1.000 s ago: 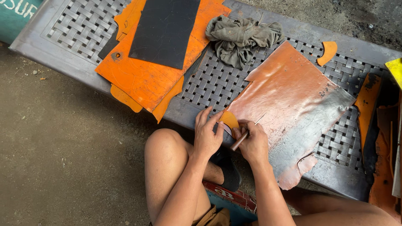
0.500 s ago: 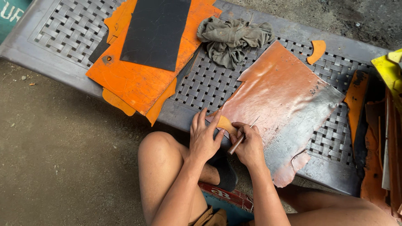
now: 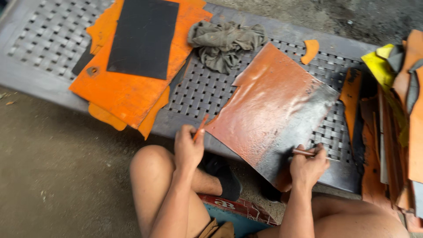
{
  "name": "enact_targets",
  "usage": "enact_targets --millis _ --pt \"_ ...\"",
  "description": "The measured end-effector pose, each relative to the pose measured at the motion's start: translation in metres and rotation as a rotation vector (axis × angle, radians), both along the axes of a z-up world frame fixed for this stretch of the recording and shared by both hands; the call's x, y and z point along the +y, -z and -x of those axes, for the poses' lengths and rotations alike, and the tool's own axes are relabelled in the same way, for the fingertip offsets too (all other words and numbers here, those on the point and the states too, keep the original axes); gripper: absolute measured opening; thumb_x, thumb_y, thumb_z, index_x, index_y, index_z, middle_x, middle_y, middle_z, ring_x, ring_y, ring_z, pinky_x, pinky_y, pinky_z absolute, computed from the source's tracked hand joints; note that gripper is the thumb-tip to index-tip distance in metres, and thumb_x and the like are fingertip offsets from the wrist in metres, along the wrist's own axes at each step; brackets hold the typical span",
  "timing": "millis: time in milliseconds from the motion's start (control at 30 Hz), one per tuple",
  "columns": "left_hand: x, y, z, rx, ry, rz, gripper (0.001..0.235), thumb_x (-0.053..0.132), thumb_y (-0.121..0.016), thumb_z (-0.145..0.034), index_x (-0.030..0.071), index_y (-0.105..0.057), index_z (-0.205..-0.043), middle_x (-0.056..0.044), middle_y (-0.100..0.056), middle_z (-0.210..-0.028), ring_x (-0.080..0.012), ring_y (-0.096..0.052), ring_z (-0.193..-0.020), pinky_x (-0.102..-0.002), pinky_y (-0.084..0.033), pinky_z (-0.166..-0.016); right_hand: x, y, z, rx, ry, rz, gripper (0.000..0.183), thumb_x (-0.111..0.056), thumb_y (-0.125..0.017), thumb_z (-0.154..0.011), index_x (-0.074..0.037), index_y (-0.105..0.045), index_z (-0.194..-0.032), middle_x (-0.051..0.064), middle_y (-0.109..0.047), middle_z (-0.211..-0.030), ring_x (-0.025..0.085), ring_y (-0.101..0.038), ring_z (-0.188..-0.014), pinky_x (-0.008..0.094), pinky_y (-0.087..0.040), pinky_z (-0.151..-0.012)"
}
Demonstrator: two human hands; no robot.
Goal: The person uses a small knife to cut shapes from a large orange sheet of material, following a template held in the left hand. The person repeatedly traces the template outline and cuts out pieces, placing them aside.
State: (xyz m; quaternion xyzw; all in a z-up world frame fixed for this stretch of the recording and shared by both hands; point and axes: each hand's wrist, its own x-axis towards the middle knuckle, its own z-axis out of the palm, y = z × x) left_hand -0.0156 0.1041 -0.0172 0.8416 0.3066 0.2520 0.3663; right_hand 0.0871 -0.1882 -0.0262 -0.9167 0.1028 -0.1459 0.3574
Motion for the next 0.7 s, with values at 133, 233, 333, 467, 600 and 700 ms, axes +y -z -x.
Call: enact_targets --millis 133,233,333,467,600,700 --pt "-0.001 -0.008 0.004 0.205 -0.112 0.374 0.031 0.033 -0.065 -0.099 0.004 -0.054 -0.101 -0.023 -0.066 -0.087 -0.0423 -0.066 -0.086 -0.051 -0.050 -0.078 0.012 -0.017 0.026 0.061 -0.130 0.211 0.044 -0.020 -0.079 -0.081 0.008 -0.063 -0.112 0.022 -0.064 -0.091 0.043 -0.057 -0.090 0.052 -0.047 -0.083" --pt "-0.004 -0.008 0.011 0.190 -0.078 0.313 0.031 0.032 -0.064 -0.099 0.002 -0.055 -0.103 -0.025 -0.065 -0.090 -0.0430 -0.064 -0.087 -0.051 -0.050 -0.080 0.032 -0.038 0.053 0.191 -0.212 0.212 0.031 -0.023 -0.078 -0.083 0.003 -0.066 -0.095 0.025 -0.068 -0.092 0.044 -0.061 -0.091 0.053 -0.047 -0.084" --pt "-0.014 -0.003 0.035 0.007 0.002 0.064 0.028 0.024 -0.065 -0.097 -0.002 -0.058 -0.105 -0.027 -0.064 -0.104 -0.0438 -0.062 -0.097 -0.050 -0.050 -0.086 0.034 -0.052 0.064 0.436 -0.174 0.077 0.029 -0.028 -0.076 -0.085 -0.001 -0.070 -0.094 0.023 -0.073 -0.088 0.041 -0.068 -0.088 0.049 -0.051 -0.083" --pt "-0.030 0.013 0.069 -0.052 0.045 0.084 0.028 0.022 -0.066 -0.095 -0.004 -0.056 -0.101 -0.027 -0.063 -0.119 -0.0411 -0.063 -0.104 -0.048 -0.049 -0.091 0.010 -0.042 0.016 0.238 0.003 -0.169 0.036 -0.026 -0.075 -0.089 0.001 -0.069 -0.111 0.021 -0.075 -0.095 0.033 -0.075 -0.089 0.041 -0.056 -0.080" --pt "-0.042 0.018 0.079 -0.122 0.150 0.195 0.025 0.022 -0.065 -0.097 0.000 -0.055 -0.096 -0.024 -0.065 -0.124 -0.0341 -0.068 -0.103 -0.043 -0.053 -0.088 -0.007 -0.020 -0.082 -0.204 -0.085 0.055 0.053 -0.023 -0.085 -0.087 0.008 -0.064 -0.126 0.027 -0.070 -0.103 0.039 -0.066 -0.089 0.047 -0.052 -0.077" --pt "-0.049 0.012 0.072 -0.007 0.095 0.324 0.026 0.027 -0.064 -0.098 0.002 -0.054 -0.097 -0.022 -0.065 -0.109 -0.0303 -0.069 -0.089 -0.040 -0.054 -0.076 -0.006 -0.016 -0.106 0.117 -0.269 -0.003 0.049 -0.025 -0.084 -0.080 0.006 -0.061 -0.111 0.024 -0.070 -0.091 0.036 -0.068 -0.081 0.047 -0.053 -0.076"
